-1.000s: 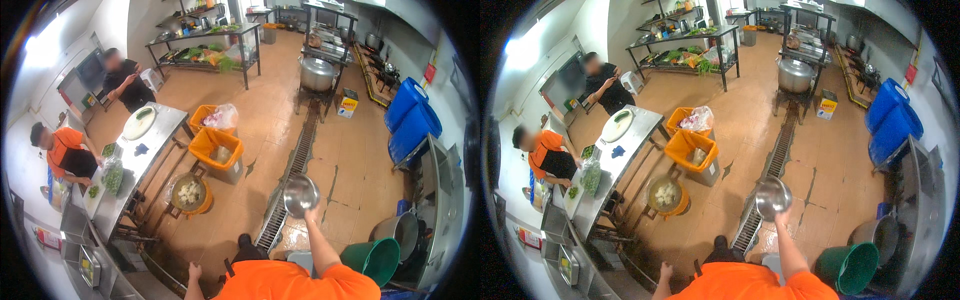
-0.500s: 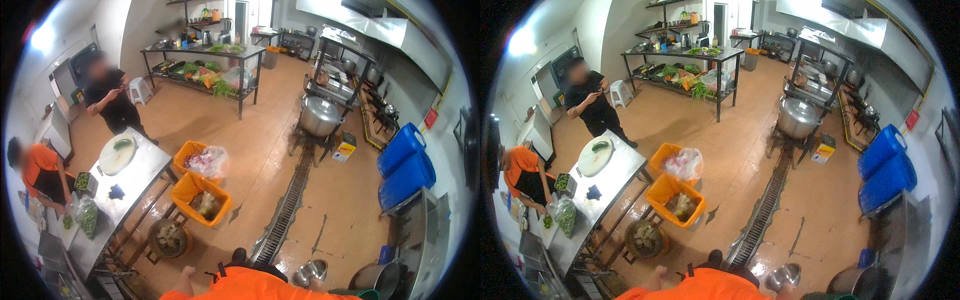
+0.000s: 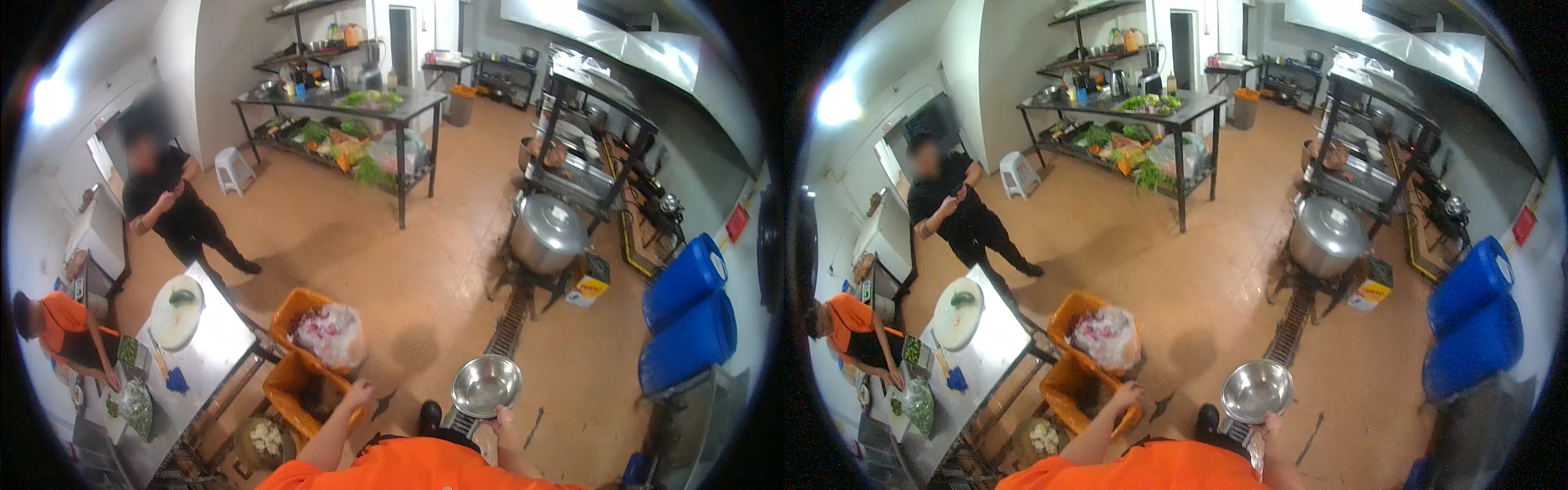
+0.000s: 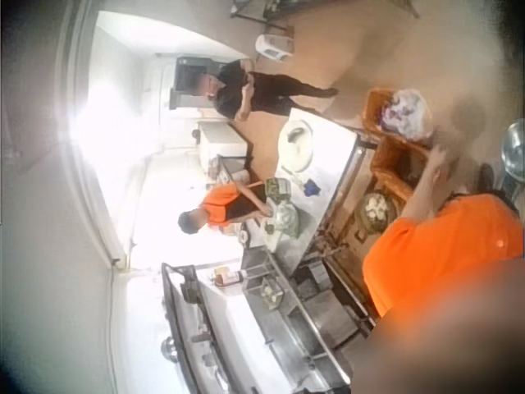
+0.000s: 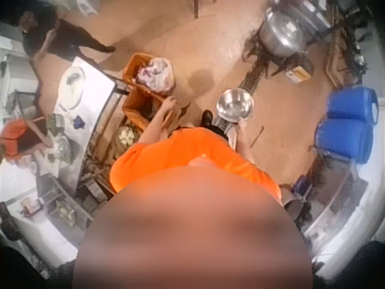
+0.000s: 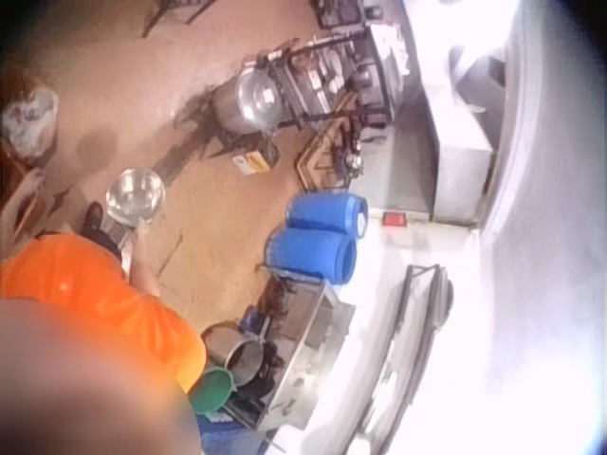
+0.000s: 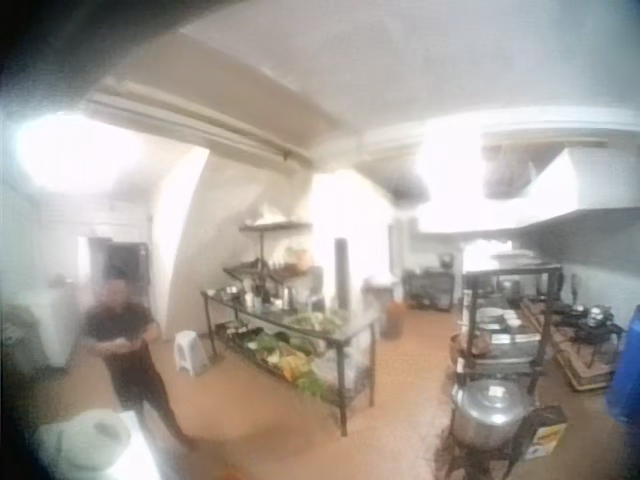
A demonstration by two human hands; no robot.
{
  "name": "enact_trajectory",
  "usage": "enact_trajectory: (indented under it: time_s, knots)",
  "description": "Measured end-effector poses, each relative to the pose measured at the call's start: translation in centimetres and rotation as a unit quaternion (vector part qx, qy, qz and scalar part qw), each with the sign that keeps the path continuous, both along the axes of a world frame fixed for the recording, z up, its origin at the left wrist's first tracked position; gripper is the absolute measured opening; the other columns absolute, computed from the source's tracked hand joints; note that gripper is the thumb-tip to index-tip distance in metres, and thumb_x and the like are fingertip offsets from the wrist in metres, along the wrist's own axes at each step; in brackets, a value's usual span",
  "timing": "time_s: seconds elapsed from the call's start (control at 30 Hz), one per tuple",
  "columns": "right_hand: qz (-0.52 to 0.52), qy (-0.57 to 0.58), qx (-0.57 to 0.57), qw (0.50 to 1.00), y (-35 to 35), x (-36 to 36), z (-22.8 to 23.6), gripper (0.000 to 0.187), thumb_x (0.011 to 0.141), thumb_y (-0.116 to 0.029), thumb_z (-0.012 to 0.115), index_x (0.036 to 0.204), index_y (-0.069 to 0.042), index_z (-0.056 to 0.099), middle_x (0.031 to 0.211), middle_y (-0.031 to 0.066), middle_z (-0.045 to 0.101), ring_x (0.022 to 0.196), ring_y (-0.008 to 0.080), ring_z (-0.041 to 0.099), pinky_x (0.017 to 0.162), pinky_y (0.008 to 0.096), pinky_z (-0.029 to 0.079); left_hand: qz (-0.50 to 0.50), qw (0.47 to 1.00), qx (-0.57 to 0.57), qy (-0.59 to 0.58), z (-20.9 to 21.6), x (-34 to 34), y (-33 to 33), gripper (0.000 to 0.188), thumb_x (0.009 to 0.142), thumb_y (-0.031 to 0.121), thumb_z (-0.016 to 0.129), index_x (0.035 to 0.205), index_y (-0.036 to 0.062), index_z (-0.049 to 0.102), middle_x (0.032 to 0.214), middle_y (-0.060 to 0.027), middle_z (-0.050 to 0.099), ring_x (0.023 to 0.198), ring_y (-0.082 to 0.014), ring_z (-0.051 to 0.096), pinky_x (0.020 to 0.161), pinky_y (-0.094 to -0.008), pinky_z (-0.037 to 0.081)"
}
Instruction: The person washes a metal bowl in a sink, then moves to a counter to prepare a sauce. They place the bowl on a digital scale and pour oyster sauce and a dark liquid from large plastic jugs into it. The person handles the jugs and lids, and places the filled bowl on the scale.
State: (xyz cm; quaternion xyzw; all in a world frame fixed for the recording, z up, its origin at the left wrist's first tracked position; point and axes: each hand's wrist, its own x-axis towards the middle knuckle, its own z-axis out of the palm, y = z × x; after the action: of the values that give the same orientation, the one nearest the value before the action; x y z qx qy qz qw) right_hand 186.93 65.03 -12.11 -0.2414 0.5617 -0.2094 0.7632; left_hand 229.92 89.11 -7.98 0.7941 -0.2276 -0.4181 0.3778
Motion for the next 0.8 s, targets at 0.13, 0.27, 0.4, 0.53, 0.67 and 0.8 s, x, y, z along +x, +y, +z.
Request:
enact_trajectory:
  time_s: [0.13, 0.27, 0.4, 0.53, 0.67, 0.8]
  knots:
    - [0.037, -0.009, -0.014, 0.999, -13.0, 7.5, 0.9, 0.045, 0.087, -0.008, 0.05, 0.129, 0.008, 0.045, 0.115, 0.025, 0.062, 0.09, 0.0424, 0.069, 0.064, 0.0558, 0.063, -0.045, 0.998, 0.032, -0.034, 2.9, 1.1, -10.0, 0.038, 0.095, 0.03, 0.06, 0.121, 0.002, 0.064, 0.113, -0.0156, 0.07, 0.11, -0.0262, 0.065, 0.092, -0.0411, 0.051]
    - [0.148, 0.036, 0.032, 0.988, -22.6, 19.2, 4.0, 0.049, 0.088, -0.013, 0.049, 0.13, 0.009, 0.042, 0.108, 0.0285, 0.064, 0.089, 0.0429, 0.07, 0.067, 0.0539, 0.062, 0.16, 0.96, -0.037, 0.225, 2.7, 6.0, -14.9, 0.042, 0.098, 0.033, 0.057, 0.128, 0.0041, 0.058, 0.121, -0.0137, 0.068, 0.114, -0.0265, 0.064, 0.094, -0.0435, 0.049]
    - [0.244, -0.092, 0.096, 0.961, -31.6, 30.6, 3.6, 0.045, 0.093, -0.017, 0.046, 0.13, 0.009, 0.047, 0.112, 0.0277, 0.067, 0.091, 0.0397, 0.072, 0.067, 0.0452, 0.061, 0.241, 0.905, -0.113, 0.331, 1.2, 12.5, -22.6, 0.048, 0.101, 0.035, 0.054, 0.138, 0.0051, 0.048, 0.137, -0.0144, 0.058, 0.126, -0.0302, 0.056, 0.099, -0.0465, 0.047]
    - [0.329, -0.067, 0.06, 0.94, -38.7, 41.5, 3.2, 0.044, 0.097, -0.024, 0.046, 0.124, 0.009, 0.055, 0.105, 0.0259, 0.071, 0.086, 0.0373, 0.073, 0.073, 0.042, 0.062, 0.238, 0.821, -0.168, 0.49, 2.5, 18.3, -34.8, 0.057, 0.102, 0.036, 0.051, 0.147, 0.0036, 0.039, 0.142, -0.0168, 0.053, 0.132, -0.0339, 0.05, 0.105, -0.0542, 0.044]
    - [0.39, -0.044, -0.034, 0.919, -45.1, 50.8, 8.2, 0.033, 0.094, -0.017, 0.054, 0.117, 0.007, 0.058, 0.097, 0.0195, 0.071, 0.08, 0.0361, 0.072, 0.067, 0.0479, 0.064, 0.135, 0.773, -0.231, 0.576, 4.0, 26.1, -45.7, 0.055, 0.101, 0.032, 0.052, 0.145, 0.0019, 0.039, 0.142, -0.0174, 0.053, 0.126, -0.0345, 0.055, 0.108, -0.0588, 0.044]
    - [0.393, -0.083, -0.06, 0.914, -58.4, 57.8, 9.3, 0.035, 0.093, -0.016, 0.059, 0.122, 0.004, 0.057, 0.104, 0.0187, 0.069, 0.082, 0.0355, 0.072, 0.063, 0.0477, 0.064, 0.207, 0.807, -0.213, 0.511, 6.7, 33.1, -58.1, 0.033, 0.096, 0.019, 0.058, 0.121, -0.0006, 0.056, 0.116, -0.0165, 0.065, 0.111, -0.0319, 0.064, 0.099, -0.0521, 0.053]
